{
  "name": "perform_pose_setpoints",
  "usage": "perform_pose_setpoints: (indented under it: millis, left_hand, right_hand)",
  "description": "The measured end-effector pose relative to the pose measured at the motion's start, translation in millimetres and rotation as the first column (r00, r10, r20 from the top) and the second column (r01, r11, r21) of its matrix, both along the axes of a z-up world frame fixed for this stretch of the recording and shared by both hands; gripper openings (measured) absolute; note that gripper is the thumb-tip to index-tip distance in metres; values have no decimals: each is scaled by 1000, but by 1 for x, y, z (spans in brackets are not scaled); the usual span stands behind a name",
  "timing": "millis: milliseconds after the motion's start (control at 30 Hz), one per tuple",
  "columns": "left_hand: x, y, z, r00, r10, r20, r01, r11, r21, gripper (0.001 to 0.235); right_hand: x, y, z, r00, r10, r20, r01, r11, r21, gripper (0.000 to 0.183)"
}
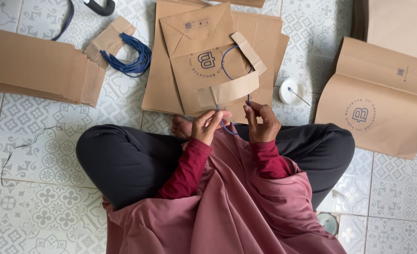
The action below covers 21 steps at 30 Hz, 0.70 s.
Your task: The person sits on the floor and assembles flat paper bags by inserting blue string handles through slots and securing them with cardboard pieces. They then fold the bags into shape and stack them.
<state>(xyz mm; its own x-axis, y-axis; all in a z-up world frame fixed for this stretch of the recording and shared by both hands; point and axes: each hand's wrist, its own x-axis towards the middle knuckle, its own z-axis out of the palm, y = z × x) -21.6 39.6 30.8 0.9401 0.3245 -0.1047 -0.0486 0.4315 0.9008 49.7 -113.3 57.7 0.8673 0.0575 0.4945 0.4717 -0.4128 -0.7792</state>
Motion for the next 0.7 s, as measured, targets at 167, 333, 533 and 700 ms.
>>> perform_pose_setpoints:
  millis: [167,333,533,700]
  left_hand:
    - [-2,42,-9,985,-157,-71,172,877,448,29]
    - [30,103,-35,980,-17,-199,199,123,972,12]
    - [65,105,-77,842,-105,-528,518,-110,848,72]
    - [73,112,-87,874,-120,-472,480,378,792,35]
  right_hand:
    - [15,-23,0,994,-43,-102,54,992,116,12]
    - [35,-66,-25,972,-70,-226,129,957,261,9]
    - [20,-75,-52,920,-1,-392,122,951,284,10]
    - [-14,-44,-45,775,143,-616,64,951,301,14]
